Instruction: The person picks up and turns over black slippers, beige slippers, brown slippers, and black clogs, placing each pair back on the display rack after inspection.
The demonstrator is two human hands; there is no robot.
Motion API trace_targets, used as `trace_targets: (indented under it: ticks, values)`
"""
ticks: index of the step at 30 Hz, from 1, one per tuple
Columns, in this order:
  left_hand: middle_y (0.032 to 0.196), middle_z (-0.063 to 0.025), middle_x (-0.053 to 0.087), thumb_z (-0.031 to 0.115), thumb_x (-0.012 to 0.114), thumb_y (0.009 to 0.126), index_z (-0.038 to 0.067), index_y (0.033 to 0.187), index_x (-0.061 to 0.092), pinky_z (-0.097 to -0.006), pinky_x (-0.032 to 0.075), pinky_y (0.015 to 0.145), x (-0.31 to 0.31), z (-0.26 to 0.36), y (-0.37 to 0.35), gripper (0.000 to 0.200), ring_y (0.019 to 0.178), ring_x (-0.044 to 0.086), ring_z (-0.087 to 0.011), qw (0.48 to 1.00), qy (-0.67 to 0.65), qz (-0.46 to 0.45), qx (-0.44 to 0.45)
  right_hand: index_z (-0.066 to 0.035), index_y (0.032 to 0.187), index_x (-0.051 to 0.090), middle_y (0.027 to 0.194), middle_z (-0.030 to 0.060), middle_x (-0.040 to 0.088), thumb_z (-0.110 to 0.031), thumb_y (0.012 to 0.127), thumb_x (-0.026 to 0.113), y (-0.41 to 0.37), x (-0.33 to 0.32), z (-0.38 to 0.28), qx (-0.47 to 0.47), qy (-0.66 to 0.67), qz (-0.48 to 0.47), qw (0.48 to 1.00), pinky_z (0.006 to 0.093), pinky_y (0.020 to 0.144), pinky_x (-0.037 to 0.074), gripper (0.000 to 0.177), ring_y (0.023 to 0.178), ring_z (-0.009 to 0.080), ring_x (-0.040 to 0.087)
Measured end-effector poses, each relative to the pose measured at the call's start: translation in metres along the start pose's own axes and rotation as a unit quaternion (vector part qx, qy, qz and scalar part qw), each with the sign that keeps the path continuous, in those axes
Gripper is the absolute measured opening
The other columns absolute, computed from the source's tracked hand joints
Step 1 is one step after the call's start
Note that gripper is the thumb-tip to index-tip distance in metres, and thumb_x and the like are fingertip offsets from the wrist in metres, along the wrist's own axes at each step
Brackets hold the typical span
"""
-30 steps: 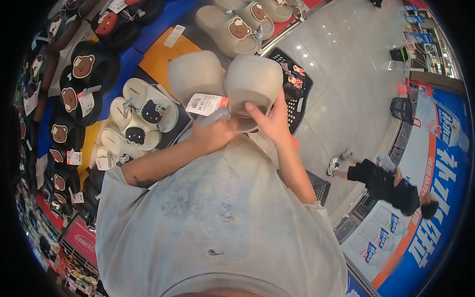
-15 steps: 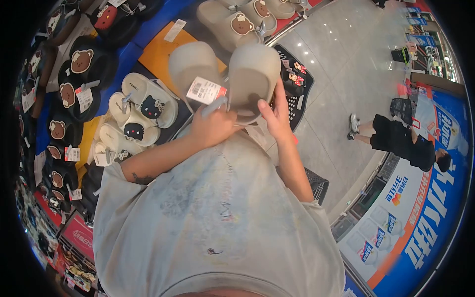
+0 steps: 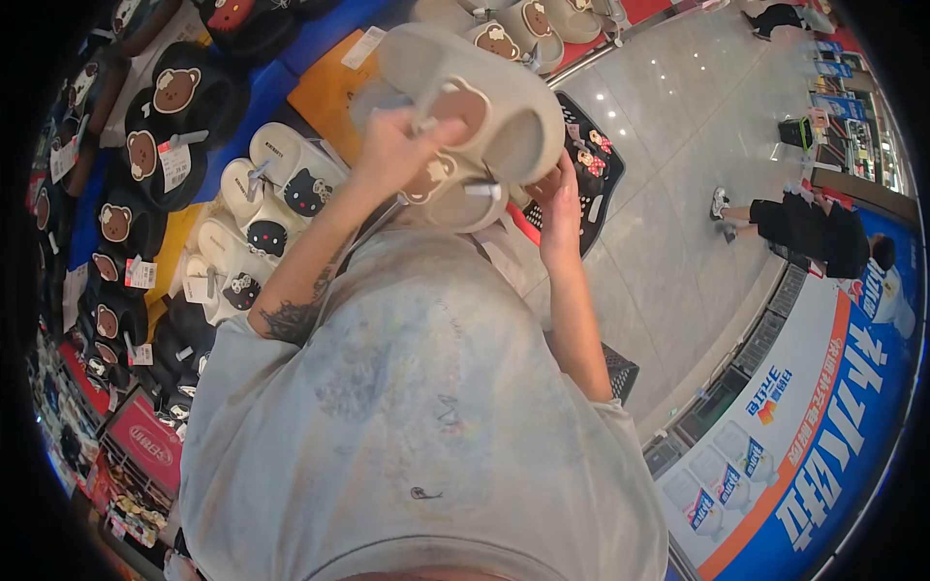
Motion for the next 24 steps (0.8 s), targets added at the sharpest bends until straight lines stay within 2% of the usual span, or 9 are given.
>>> trace_targets:
  ticks: [1, 2, 4, 8, 9, 12, 14, 19, 24]
  values:
    - [0.072, -0.0086, 0.065, 0.053, 0.066, 0.076, 0.001, 0.080, 0.065, -0.0294, 0.051, 0.060, -0.010, -0.002, 0.004, 0.052, 0.066, 0.065, -0.0175, 0.984, -0.172, 0.033, 0.008, -0.003, 0.142, 0.019, 0.135, 0.0170, 0.039, -0.067, 0.084, 0.040, 0.002, 0.000, -0.001, -0.002, 0.000, 0.000, 1.000, 0.0381, 0.098, 0.035, 0.089, 0.120, 0.0261, 0.044]
    - [0.072, -0.0086, 0.065, 0.053, 0.066, 0.076, 0.001, 0.080, 0.065, -0.0294, 0.051, 0.060, -0.015, -0.003, 0.007, 0.052, 0.066, 0.065, -0.0175, 0.985, -0.172, 0.032, 0.008, -0.004, 0.142, 0.019, 0.135, 0.0172, 0.040, -0.068, 0.084, 0.038, 0.004, 0.002, -0.001, -0.002, -0.003, -0.011, 1.000, 0.0391, 0.097, 0.035, 0.089, 0.119, 0.0266, 0.045]
    - [0.088, -0.0078, 0.066, 0.047, 0.062, 0.083, 0.001, 0.098, 0.065, -0.0278, 0.053, 0.066, -0.020, -0.025, 0.010, 0.048, 0.074, 0.065, -0.0136, 0.902, -0.419, 0.038, -0.100, -0.005, 0.142, 0.020, 0.135, 0.0184, 0.040, -0.070, 0.083, 0.035, 0.005, 0.006, -0.001, 0.000, -0.004, -0.029, 1.000, 0.0400, 0.096, 0.034, 0.089, 0.116, 0.0284, 0.047]
    - [0.120, -0.0096, 0.057, 0.058, 0.041, 0.088, 0.012, 0.127, 0.047, -0.0384, 0.047, 0.092, 0.000, -0.021, -0.002, 0.061, 0.109, 0.057, -0.0236, 0.764, -0.620, -0.065, -0.164, -0.006, 0.142, 0.021, 0.136, 0.0193, 0.039, -0.070, 0.084, 0.033, 0.002, 0.014, 0.006, 0.028, 0.008, -0.028, 0.999, 0.0404, 0.097, 0.034, 0.087, 0.118, 0.0290, 0.045]
    - [0.127, -0.0106, 0.052, 0.059, 0.040, 0.088, 0.012, 0.130, 0.045, -0.0398, 0.044, 0.096, -0.023, 0.005, -0.013, 0.062, 0.114, 0.052, -0.0232, 0.876, -0.479, -0.027, 0.043, -0.006, 0.142, 0.021, 0.136, 0.0193, 0.039, -0.070, 0.084, 0.033, 0.002, 0.017, 0.007, 0.027, 0.010, -0.029, 0.999, 0.0404, 0.097, 0.034, 0.087, 0.118, 0.0290, 0.045]
    - [0.126, -0.0105, 0.052, 0.058, 0.041, 0.088, 0.012, 0.130, 0.045, -0.0397, 0.044, 0.096, -0.022, 0.004, -0.013, 0.062, 0.114, 0.052, -0.0231, 0.868, -0.494, -0.035, 0.035, -0.004, 0.141, 0.021, 0.136, 0.0165, 0.039, -0.064, 0.089, 0.025, 0.000, 0.020, 0.013, 0.077, 0.046, 0.013, 0.996, 0.0378, 0.099, 0.034, 0.079, 0.122, 0.0248, 0.042]
    - [0.126, -0.0104, 0.052, 0.058, 0.041, 0.088, 0.012, 0.130, 0.045, -0.0395, 0.044, 0.096, -0.024, 0.006, -0.061, 0.062, 0.114, 0.052, -0.0229, 0.856, -0.514, -0.043, 0.026, -0.003, 0.140, 0.022, 0.136, 0.0160, 0.039, -0.063, 0.090, 0.025, -0.002, 0.025, 0.012, 0.080, 0.065, 0.013, 0.995, 0.0366, 0.100, 0.034, 0.079, 0.122, 0.0242, 0.042]
    - [0.125, -0.0101, 0.053, 0.058, 0.042, 0.088, 0.012, 0.130, 0.045, -0.0392, 0.045, 0.095, -0.013, 0.005, -0.070, 0.062, 0.114, 0.053, -0.0226, 0.824, -0.564, -0.056, 0.010, 0.001, 0.137, 0.027, 0.132, 0.0146, 0.043, -0.055, 0.093, 0.028, -0.012, 0.038, 0.011, 0.144, 0.193, -0.004, 0.971, 0.0352, 0.100, 0.036, 0.071, 0.121, 0.0241, 0.044]
    - [0.125, -0.0098, 0.053, 0.057, 0.042, 0.089, 0.012, 0.130, 0.044, -0.0388, 0.045, 0.094, -0.008, 0.002, -0.063, 0.061, 0.113, 0.053, -0.0222, 0.793, -0.604, -0.075, -0.006, 0.001, 0.136, 0.030, 0.132, 0.0147, 0.044, -0.052, 0.093, 0.028, -0.018, 0.041, 0.010, 0.142, 0.210, 0.010, 0.967, 0.0355, 0.099, 0.037, 0.068, 0.120, 0.0244, 0.045]
Point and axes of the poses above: each hand's wrist, its own y-axis towards the middle knuckle, its own x-axis out of the palm, z = x × y, the point moved 10 cm from there along y, towards the middle knuckle
